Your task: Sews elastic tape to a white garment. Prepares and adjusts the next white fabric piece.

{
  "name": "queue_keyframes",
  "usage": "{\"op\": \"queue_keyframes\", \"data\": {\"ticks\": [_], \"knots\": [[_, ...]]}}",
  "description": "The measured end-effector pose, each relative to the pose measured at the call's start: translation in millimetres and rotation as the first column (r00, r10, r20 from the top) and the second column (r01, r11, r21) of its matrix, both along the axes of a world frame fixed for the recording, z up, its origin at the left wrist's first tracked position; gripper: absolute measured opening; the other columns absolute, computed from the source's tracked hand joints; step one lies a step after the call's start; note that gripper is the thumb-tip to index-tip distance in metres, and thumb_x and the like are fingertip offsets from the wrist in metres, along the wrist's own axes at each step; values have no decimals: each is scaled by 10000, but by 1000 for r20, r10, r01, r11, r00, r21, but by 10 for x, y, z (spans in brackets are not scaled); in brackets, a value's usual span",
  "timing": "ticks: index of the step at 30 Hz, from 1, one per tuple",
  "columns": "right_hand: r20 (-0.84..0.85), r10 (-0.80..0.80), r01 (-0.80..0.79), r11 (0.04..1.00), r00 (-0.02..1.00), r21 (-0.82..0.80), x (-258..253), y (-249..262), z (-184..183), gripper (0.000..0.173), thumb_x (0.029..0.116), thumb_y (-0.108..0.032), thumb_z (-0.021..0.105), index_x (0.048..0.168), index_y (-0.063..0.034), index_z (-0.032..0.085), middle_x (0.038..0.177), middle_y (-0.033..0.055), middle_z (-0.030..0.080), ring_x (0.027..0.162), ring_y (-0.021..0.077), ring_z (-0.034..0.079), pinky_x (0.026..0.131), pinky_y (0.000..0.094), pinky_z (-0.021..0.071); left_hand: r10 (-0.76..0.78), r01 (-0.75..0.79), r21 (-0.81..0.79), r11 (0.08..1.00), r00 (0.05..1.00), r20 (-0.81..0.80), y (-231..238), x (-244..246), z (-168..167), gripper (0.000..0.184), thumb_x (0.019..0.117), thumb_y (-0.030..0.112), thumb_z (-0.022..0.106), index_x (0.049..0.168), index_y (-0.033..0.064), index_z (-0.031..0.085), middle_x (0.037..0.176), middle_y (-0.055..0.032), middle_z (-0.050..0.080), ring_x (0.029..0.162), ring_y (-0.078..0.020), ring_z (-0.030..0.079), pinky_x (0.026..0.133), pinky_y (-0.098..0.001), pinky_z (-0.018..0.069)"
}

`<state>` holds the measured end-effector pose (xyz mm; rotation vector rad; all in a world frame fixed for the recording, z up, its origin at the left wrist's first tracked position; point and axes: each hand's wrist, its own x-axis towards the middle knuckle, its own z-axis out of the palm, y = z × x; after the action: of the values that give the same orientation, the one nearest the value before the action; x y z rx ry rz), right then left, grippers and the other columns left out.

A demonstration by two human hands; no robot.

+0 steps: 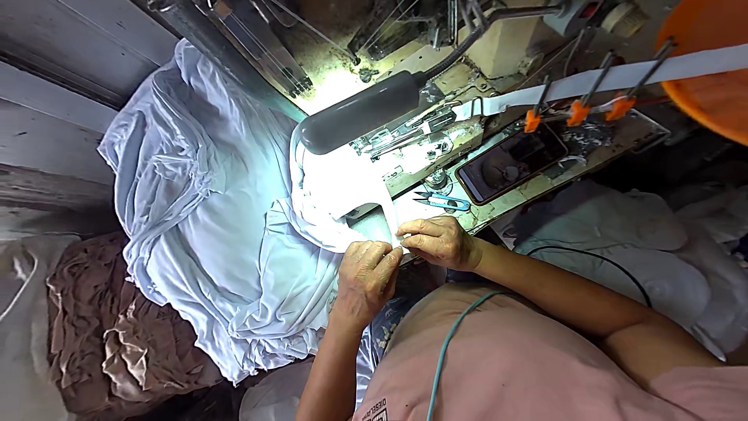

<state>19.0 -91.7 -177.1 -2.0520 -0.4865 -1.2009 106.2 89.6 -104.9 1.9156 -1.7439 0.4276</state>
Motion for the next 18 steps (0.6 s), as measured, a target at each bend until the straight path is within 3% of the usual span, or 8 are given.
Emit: {"op": "queue_keyframes", "data": {"ticks": [9, 18], "knots": [[-54, 35, -32, 998, 998, 60, 4, -14, 15, 140, 972, 2, 599, 986, 36, 733, 929, 147, 754, 843, 147, 731, 729, 233, 578, -13, 13, 83, 996, 1000, 4, -37, -31, 57, 210, 1003, 128, 570, 938, 43, 751, 821, -110, 683, 781, -231, 638, 732, -345, 476], [-82, 69, -65, 997, 994, 50, 8, -3, -4, 156, 956, -14, 617, 947, 11, 771, 877, 142, 701, 713, 138, 649, 607, 223, 517, 19, -19, 22, 1000, 1000, -3, 8, -23, 9, 183, 992, 123, 611, 905, 37, 746, 823, -111, 698, 797, -223, 657, 767, -328, 498]]}}
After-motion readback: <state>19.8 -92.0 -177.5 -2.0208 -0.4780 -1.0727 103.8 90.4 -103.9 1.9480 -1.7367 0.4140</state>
